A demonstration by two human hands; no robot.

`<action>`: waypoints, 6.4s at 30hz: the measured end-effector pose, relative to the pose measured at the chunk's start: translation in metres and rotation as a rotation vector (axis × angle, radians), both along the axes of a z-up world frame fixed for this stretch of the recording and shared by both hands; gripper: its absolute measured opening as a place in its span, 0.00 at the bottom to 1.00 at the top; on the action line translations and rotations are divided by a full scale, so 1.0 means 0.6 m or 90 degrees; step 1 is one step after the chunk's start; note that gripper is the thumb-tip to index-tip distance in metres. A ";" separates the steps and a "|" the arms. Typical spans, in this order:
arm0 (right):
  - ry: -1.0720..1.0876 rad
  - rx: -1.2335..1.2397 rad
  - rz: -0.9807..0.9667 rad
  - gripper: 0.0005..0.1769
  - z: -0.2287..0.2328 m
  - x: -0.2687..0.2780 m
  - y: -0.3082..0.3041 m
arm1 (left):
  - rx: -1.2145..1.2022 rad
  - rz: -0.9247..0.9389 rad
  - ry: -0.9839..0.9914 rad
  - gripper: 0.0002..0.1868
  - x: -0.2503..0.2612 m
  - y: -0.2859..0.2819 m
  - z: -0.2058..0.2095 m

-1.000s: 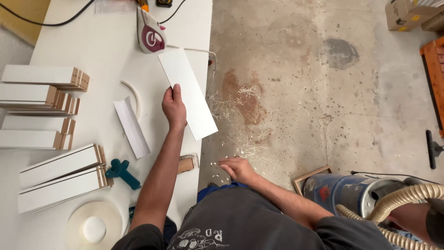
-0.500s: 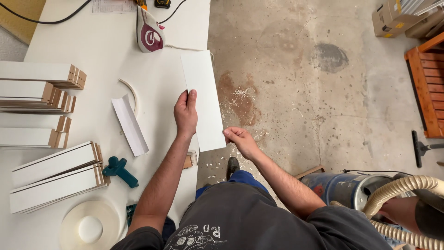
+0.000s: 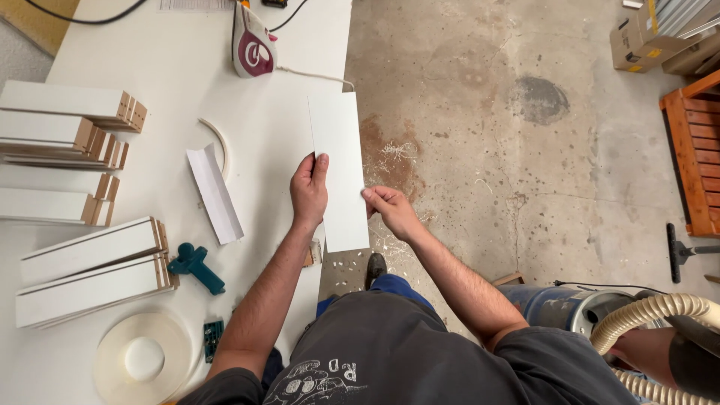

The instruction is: The person sands the edges of a white rectangular board using a sanding block and a sanding sponge. They flip the board to work on different sides and then use a yellow utility knife to scrape the surface. The person also uses a clothes iron on a white strip of material and a blue hand tool to press the edge of the board.

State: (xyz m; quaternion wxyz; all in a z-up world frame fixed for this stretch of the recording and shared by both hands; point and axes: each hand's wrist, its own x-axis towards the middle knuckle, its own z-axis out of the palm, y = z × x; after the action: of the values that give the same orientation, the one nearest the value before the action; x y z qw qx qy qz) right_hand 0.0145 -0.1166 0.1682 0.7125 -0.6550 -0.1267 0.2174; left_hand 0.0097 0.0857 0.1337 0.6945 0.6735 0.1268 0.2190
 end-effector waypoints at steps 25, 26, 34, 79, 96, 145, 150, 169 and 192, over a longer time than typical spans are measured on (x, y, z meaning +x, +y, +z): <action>-0.850 -0.350 0.266 0.10 -0.431 -0.128 0.256 | 0.183 0.016 0.321 0.26 0.166 0.170 -0.236; -0.734 -0.319 0.285 0.12 -0.437 -0.130 0.246 | 0.209 0.010 0.317 0.26 0.178 0.158 -0.262; 0.176 0.060 0.001 0.21 -0.251 -0.031 0.029 | 0.374 -0.032 0.312 0.28 0.217 0.083 -0.321; -0.306 -0.158 -0.261 0.16 -0.464 0.244 0.177 | 0.735 0.029 0.192 0.24 0.213 0.107 -0.450; -0.239 -0.302 -0.253 0.14 -0.391 0.296 0.200 | 0.695 -0.029 0.255 0.22 0.206 0.107 -0.431; 0.000 -0.040 -0.095 0.15 -0.330 0.241 0.175 | 0.706 0.052 0.154 0.18 0.210 0.112 -0.442; -0.125 -0.238 -0.077 0.20 -0.234 0.390 0.208 | 0.626 -0.007 0.146 0.19 0.205 0.108 -0.387; 0.060 -0.224 -0.034 0.18 -0.274 0.094 0.159 | 0.617 0.003 0.208 0.23 0.200 0.113 -0.421; 0.271 -0.013 -0.080 0.26 -0.374 0.066 0.044 | 0.281 0.028 0.291 0.48 0.177 0.004 -0.357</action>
State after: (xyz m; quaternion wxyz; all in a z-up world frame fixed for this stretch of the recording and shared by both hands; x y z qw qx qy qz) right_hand 0.0542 -0.0902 -0.0564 0.7286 -0.6081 0.0697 0.3075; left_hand 0.1158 0.0879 -0.0803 0.4799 0.8370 0.2437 0.0992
